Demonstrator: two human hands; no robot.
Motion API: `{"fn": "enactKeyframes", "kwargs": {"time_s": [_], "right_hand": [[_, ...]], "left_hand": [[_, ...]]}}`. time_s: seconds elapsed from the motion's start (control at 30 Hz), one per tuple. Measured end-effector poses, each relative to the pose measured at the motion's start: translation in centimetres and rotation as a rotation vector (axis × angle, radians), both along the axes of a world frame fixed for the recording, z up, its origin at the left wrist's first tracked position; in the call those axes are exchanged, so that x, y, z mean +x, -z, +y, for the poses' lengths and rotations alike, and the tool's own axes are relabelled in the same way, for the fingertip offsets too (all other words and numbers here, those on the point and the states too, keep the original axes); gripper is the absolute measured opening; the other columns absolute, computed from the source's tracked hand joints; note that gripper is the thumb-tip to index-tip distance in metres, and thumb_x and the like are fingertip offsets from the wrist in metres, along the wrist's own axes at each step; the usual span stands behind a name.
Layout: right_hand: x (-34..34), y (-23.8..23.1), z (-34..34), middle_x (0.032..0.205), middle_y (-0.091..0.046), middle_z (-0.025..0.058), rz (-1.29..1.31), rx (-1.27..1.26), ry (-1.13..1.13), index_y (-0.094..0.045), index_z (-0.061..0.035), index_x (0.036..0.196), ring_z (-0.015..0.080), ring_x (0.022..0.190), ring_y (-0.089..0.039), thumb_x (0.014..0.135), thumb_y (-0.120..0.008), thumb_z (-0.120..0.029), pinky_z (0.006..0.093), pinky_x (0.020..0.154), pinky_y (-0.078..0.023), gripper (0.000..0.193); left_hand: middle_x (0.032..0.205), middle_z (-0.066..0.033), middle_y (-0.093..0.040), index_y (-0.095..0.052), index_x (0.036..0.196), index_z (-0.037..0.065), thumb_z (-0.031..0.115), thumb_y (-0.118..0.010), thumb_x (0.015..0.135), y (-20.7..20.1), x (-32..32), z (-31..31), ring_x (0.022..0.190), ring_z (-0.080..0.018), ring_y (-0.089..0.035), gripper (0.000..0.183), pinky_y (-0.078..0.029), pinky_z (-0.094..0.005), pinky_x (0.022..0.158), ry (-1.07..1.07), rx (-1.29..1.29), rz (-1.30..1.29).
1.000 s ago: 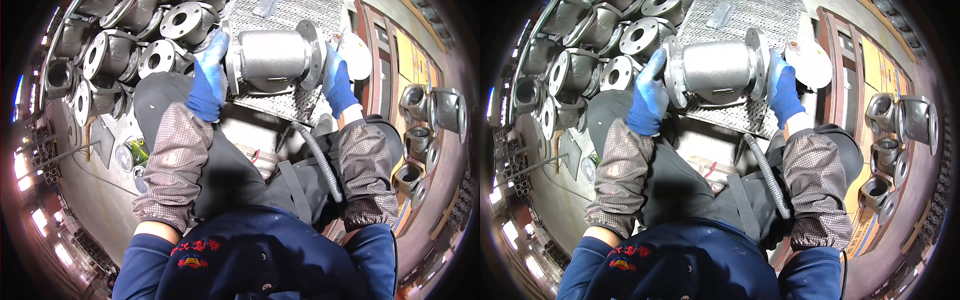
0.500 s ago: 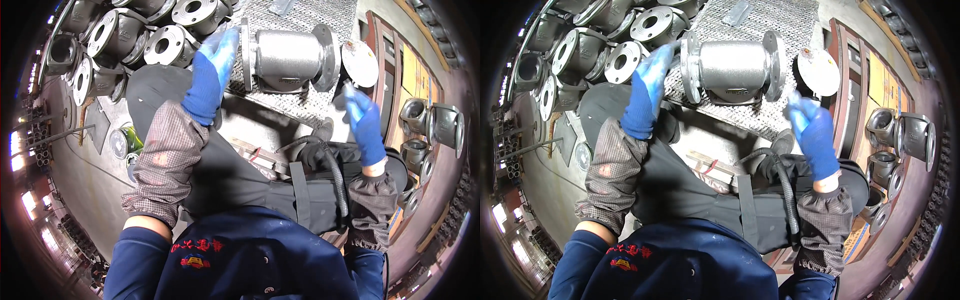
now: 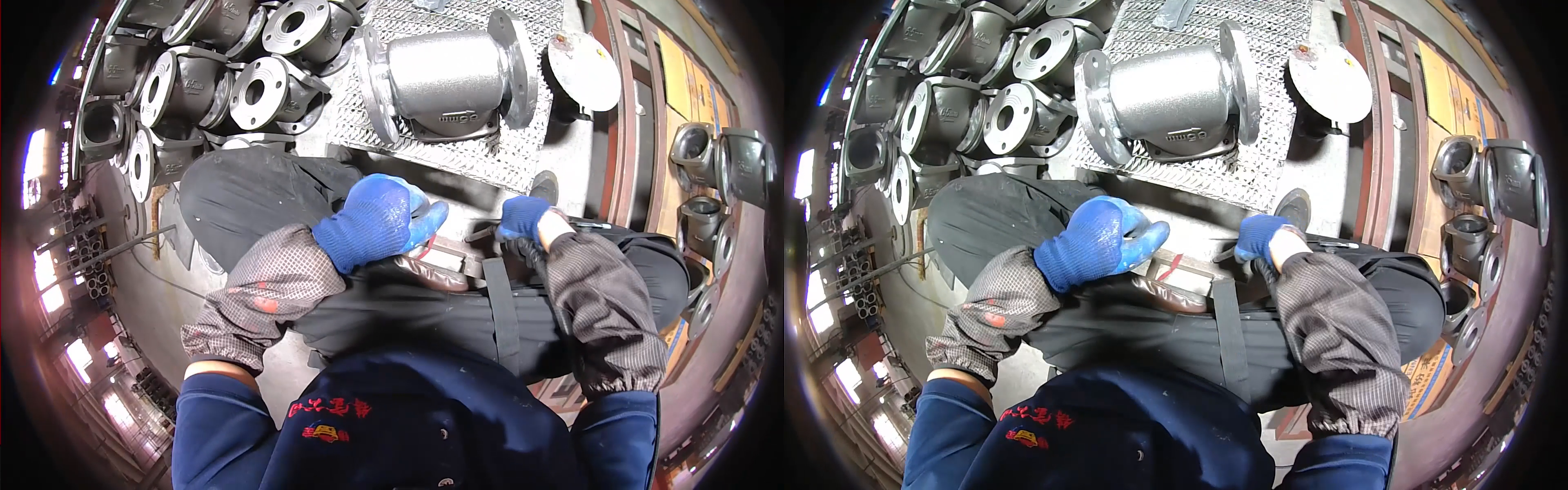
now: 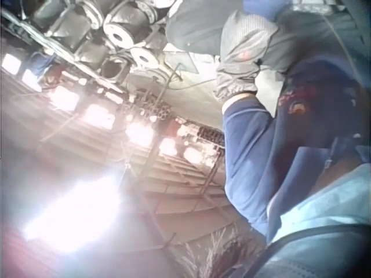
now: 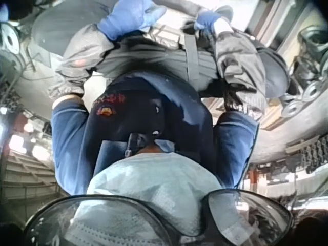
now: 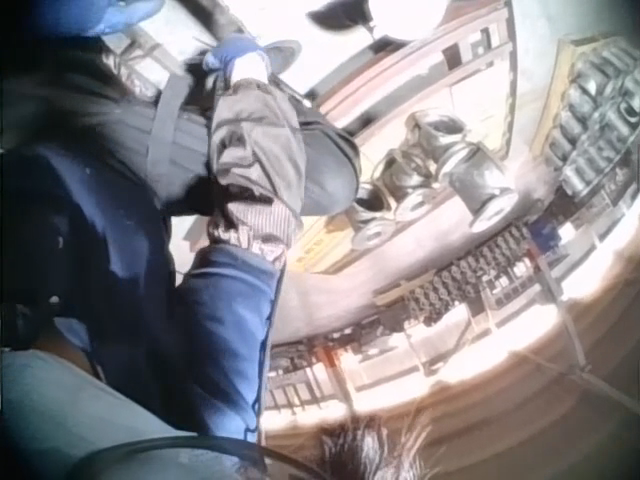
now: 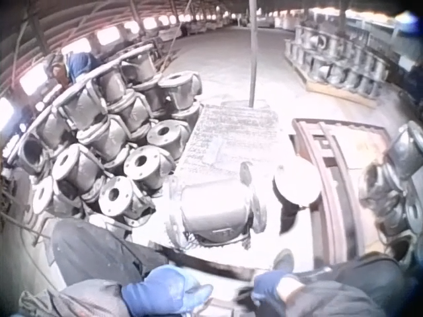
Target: The person, wearing blue gloves, sits on the floor and uses a handheld power grinder to smooth the interior and exterior surfaces of large metal pipe fittings.
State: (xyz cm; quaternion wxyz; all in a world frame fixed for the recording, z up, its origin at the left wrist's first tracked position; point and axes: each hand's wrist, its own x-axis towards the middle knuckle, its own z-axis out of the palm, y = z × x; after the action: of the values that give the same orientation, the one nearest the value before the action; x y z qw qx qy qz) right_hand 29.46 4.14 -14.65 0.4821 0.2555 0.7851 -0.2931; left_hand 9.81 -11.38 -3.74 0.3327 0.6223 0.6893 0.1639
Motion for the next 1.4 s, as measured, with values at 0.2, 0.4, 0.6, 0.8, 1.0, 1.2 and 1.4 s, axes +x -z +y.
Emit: {"fn": "enactKeyframes", "kwargs": {"time_s": [0.2,0.4,0.6,0.8,1.0,1.2,1.4], "right_hand": [[-0.4,3.4,-0.6,0.076,-0.067,0.0194,0.325,-0.066,0.031,-0.070,-0.0008,0.080,0.0347,0.072,-0.067,0.069,-0.066,-0.032,0.0419,0.065,-0.052,0.033],[-2.3,-10.7,0.0,0.068,-0.066,0.0065,0.468,-0.610,0.769,-0.065,0.0027,0.095,0.0090,0.052,-0.056,0.080,-0.068,-0.017,0.0239,0.047,-0.044,0.025],[-1.5,-13.3,-2.7,0.081,-0.067,0.0041,0.622,-0.875,0.987,-0.059,0.0028,0.117,0.0044,0.062,-0.058,0.085,-0.066,-0.017,0.0168,0.050,-0.044,0.039],[-2.8,-12.1,-4.9,0.094,-0.066,0.0064,0.781,-0.594,0.902,-0.061,0.0032,0.117,0.0085,0.082,-0.058,0.085,-0.066,-0.014,0.0240,0.073,-0.049,0.037],[-4.9,-10.1,-6.7,0.080,-0.066,0.0156,1.100,0.271,0.359,-0.067,-0.0073,0.086,0.0341,0.067,-0.064,0.076,-0.069,-0.043,0.0432,0.062,-0.051,0.037],[-3.2,-11.4,-5.8,0.076,-0.069,0.0148,0.694,-1.423,1.119,-0.066,-0.0006,0.087,0.0103,0.054,-0.057,0.097,-0.047,-0.036,0.0208,0.047,-0.043,0.042],[-3.0,-11.9,-4.8,0.079,-0.069,0.0112,0.760,-1.086,1.132,-0.067,0.0012,0.089,0.0122,0.057,-0.061,0.095,-0.051,-0.036,0.0204,0.052,-0.048,0.040]], "left_hand": [[0.073,-0.0118,-0.068,-0.071,0.079,0.001,0.040,-0.050,0.096,0.7,1.7,-1.8,0.066,-0.0187,-0.063,0.047,-0.049,-0.0296,0.067,-0.548,-0.452,-0.510],[0.094,-0.0143,-0.068,-0.063,0.107,-0.005,0.055,-0.039,0.096,0.5,2.4,-2.6,0.086,-0.0197,-0.065,0.065,-0.049,-0.0286,0.082,-0.818,-0.489,-0.890],[0.119,-0.0185,-0.059,-0.050,0.124,-0.007,0.047,-0.037,0.099,0.9,1.1,-1.7,0.113,-0.0275,-0.057,0.061,-0.045,-0.0366,0.099,-0.902,-0.050,-1.512],[0.117,-0.0202,-0.060,-0.049,0.123,-0.009,0.032,-0.034,0.102,1.5,0.5,-1.3,0.108,-0.0267,-0.060,0.049,-0.047,-0.0341,0.096,-0.569,0.149,-0.913],[0.105,-0.0149,-0.066,-0.058,0.113,-0.007,0.026,-0.042,0.101,0.8,1.6,0.1,0.093,-0.0169,-0.063,0.039,-0.054,-0.0280,0.082,-0.611,0.218,-1.009],[0.112,-0.0197,-0.063,-0.057,0.116,-0.009,0.039,-0.031,0.101,-1.5,1.2,1.6,0.101,-0.0248,-0.062,0.057,-0.048,-0.0349,0.093,-0.389,-0.016,-1.045],[0.115,-0.0201,-0.061,-0.055,0.118,-0.010,0.041,-0.033,0.101,-0.2,1.2,3.0,0.103,-0.0253,-0.061,0.058,-0.046,-0.0356,0.096,-0.367,0.039,-1.191]]}}
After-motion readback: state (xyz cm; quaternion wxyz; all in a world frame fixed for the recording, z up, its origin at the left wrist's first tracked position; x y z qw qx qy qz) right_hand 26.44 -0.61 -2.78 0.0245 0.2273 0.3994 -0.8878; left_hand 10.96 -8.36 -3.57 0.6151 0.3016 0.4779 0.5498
